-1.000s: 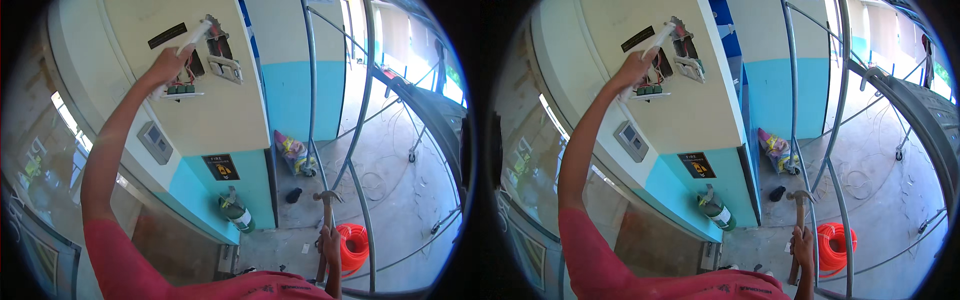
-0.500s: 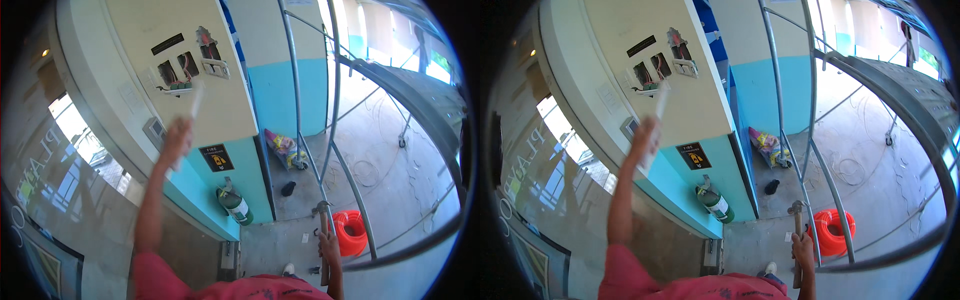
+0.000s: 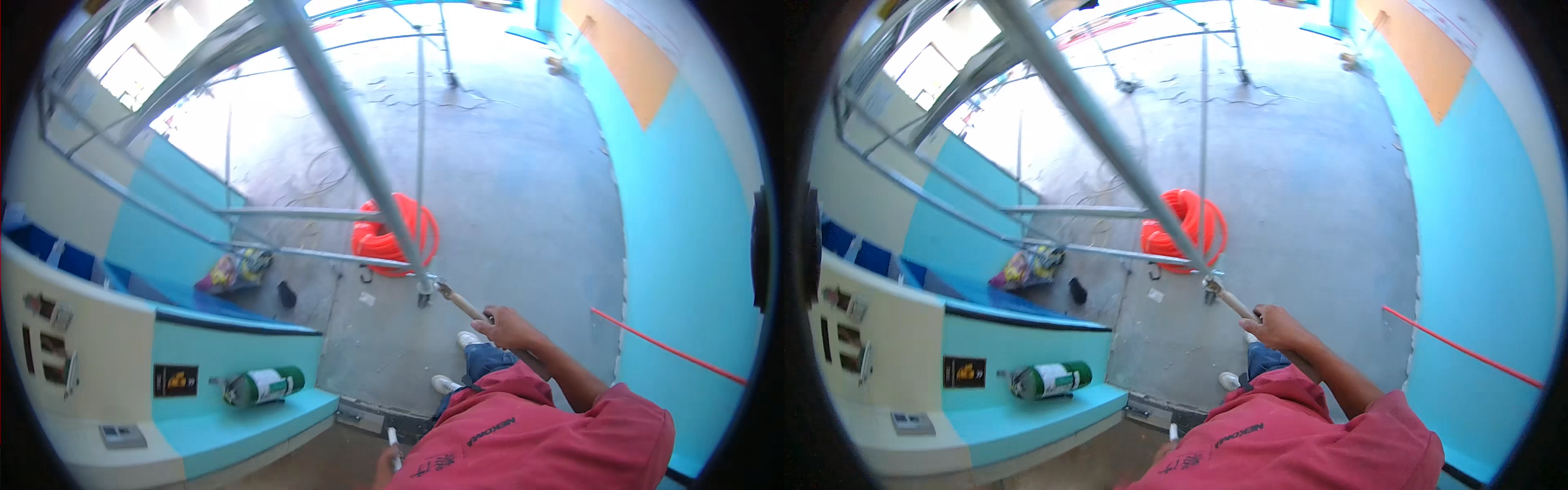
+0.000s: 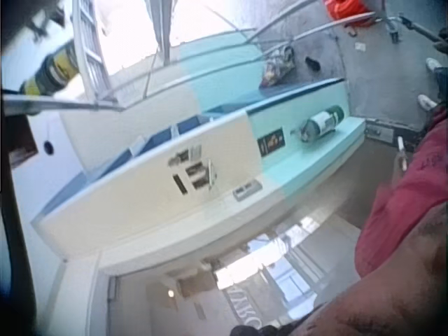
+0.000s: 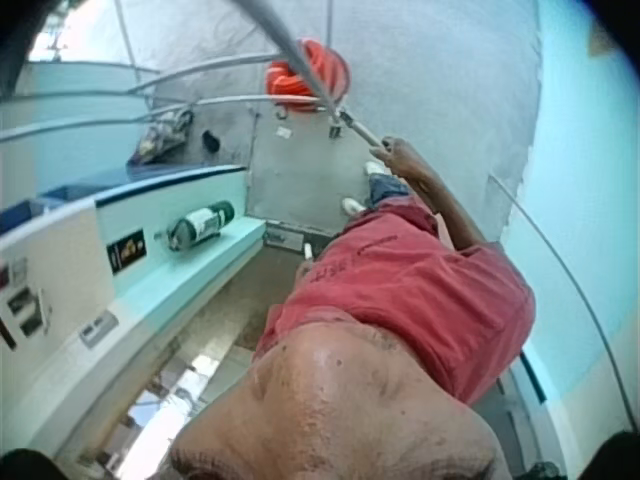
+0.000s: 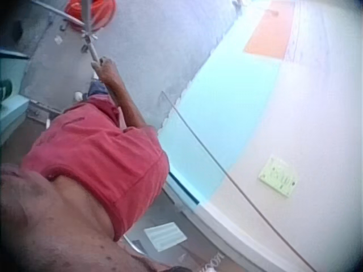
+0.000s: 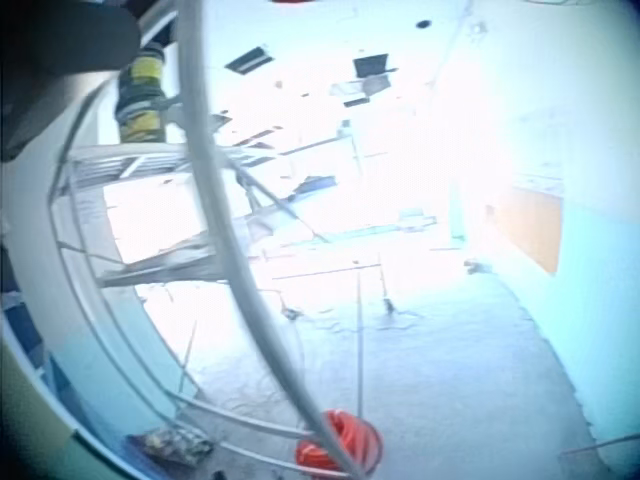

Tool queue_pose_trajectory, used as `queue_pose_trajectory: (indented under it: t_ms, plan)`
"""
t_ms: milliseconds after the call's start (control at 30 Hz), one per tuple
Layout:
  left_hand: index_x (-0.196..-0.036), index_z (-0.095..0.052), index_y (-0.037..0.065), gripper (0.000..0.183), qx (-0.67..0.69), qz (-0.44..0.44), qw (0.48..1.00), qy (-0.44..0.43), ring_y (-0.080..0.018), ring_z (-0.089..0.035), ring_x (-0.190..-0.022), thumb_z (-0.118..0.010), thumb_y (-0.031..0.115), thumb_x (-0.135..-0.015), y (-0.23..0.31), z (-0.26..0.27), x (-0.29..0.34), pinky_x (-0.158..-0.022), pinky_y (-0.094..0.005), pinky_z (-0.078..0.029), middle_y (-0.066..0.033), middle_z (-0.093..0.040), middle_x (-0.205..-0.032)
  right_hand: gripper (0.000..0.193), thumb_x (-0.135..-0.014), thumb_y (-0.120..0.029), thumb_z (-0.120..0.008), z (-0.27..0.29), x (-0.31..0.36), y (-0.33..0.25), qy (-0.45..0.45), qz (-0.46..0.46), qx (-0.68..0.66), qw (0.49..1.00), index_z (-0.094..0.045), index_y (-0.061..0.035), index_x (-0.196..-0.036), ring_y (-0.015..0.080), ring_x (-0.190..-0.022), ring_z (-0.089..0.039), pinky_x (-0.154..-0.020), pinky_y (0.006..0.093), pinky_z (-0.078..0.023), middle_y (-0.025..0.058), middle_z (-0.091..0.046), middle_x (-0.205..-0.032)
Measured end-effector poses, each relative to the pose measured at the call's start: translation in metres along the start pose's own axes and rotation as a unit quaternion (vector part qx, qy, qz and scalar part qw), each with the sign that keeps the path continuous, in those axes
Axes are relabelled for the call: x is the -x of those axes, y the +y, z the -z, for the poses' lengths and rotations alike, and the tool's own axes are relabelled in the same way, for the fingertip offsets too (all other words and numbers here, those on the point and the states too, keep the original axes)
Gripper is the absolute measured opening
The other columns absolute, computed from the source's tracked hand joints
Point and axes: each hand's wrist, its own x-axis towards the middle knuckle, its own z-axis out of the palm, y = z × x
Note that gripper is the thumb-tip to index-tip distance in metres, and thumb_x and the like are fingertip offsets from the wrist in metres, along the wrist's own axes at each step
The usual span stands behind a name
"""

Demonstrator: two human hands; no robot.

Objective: The person uses a hammer to tap a white plastic conduit into a wall opening above an electrical switch box. The conduit is repeatedly tapped to seat it into the wall cavity.

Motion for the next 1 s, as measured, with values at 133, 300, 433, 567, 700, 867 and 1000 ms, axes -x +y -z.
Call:
queue_pose_trajectory:
  t_ms: [133, 300, 433, 567, 700, 867, 1000]
  plan:
    - [-0.103, -0.061, 0.006, 0.026, -0.105, 0.154, 0.981, -0.042, -0.0194, -0.059, -0.079, -0.058, 0.014, -0.079, -0.025, 0.001, 0.022, -0.068, -0.0383, -0.049, -0.0111, -0.060, -0.089, 0.038, -0.087, -0.034, -0.058, -0.009, 0.013, 0.036, 0.101, -0.037, -0.044, 0.993, -0.058, 0.0039, -0.083, 0.0233, -0.055, -0.058, -0.054, 0.0387, -0.046, 0.0130, -0.057, -0.059]
    - [-0.109, -0.061, 0.005, 0.031, -0.228, 0.342, 0.902, -0.129, -0.0219, -0.061, -0.076, -0.057, 0.015, -0.080, -0.045, 0.040, 0.002, -0.061, -0.0400, -0.049, -0.0116, -0.061, -0.095, 0.029, -0.086, -0.025, -0.058, -0.028, 0.130, 0.085, 0.176, -0.191, -0.182, 0.948, -0.051, 0.0013, -0.076, 0.0140, -0.042, -0.051, -0.038, 0.0301, -0.043, 0.0056, -0.051, -0.055]
    - [-0.116, -0.061, 0.011, 0.034, -0.285, 0.396, 0.847, -0.209, -0.0230, -0.061, -0.072, -0.051, 0.021, -0.085, -0.012, 0.015, -0.114, -0.057, -0.0391, -0.051, -0.0109, -0.060, -0.098, 0.022, -0.083, -0.018, -0.056, -0.051, 0.149, 0.093, 0.234, -0.250, -0.171, 0.924, -0.052, 0.0031, -0.079, 0.0150, -0.043, -0.053, -0.038, 0.0313, -0.045, 0.0065, -0.051, -0.056]
    - [-0.116, -0.061, 0.015, 0.035, -0.115, 0.355, 0.888, -0.269, -0.0127, -0.052, -0.063, -0.041, 0.032, -0.093, 0.076, -0.094, -0.178, -0.050, -0.0289, -0.051, -0.0046, -0.052, -0.084, 0.025, -0.077, -0.016, -0.057, -0.065, 0.150, 0.101, 0.249, -0.251, -0.142, 0.924, -0.053, 0.0080, -0.082, 0.0281, -0.052, -0.062, -0.050, 0.0387, -0.051, 0.0187, -0.059, -0.062]
    - [-0.124, -0.051, 0.009, 0.059, 0.137, 0.438, 0.824, -0.333, -0.0110, -0.053, -0.059, -0.040, 0.057, -0.092, 0.124, -0.176, -0.135, -0.049, -0.0255, -0.049, -0.0032, -0.052, -0.084, 0.032, -0.076, -0.019, -0.060, -0.089, 0.143, 0.088, 0.186, -0.188, 0.012, 0.964, -0.056, 0.0085, -0.092, 0.0352, -0.066, -0.065, -0.063, 0.0419, -0.052, 0.0251, -0.063, -0.074]
    - [-0.095, -0.054, 0.013, 0.046, 0.292, 0.489, 0.763, -0.305, -0.0131, -0.052, -0.058, -0.046, 0.057, -0.088, 0.191, -0.205, -0.096, -0.049, -0.0296, -0.048, -0.0005, -0.052, -0.076, 0.043, -0.077, -0.029, -0.060, -0.148, 0.153, 0.053, -0.006, -0.200, -0.032, 0.979, -0.058, 0.0029, -0.105, 0.0403, -0.093, -0.062, -0.079, 0.0430, -0.049, 0.0273, -0.064, -0.093]
    - [-0.095, -0.055, 0.013, 0.045, 0.296, 0.494, 0.766, -0.284, -0.0133, -0.052, -0.058, -0.046, 0.056, -0.088, 0.182, -0.188, -0.102, -0.049, -0.0297, -0.048, -0.0007, -0.052, -0.076, 0.047, -0.085, -0.038, -0.051, -0.229, 0.155, 0.049, -0.056, -0.106, -0.092, 0.989, -0.057, -0.0016, -0.115, 0.0415, -0.094, -0.061, -0.081, 0.0459, -0.049, 0.0274, -0.062, -0.099]
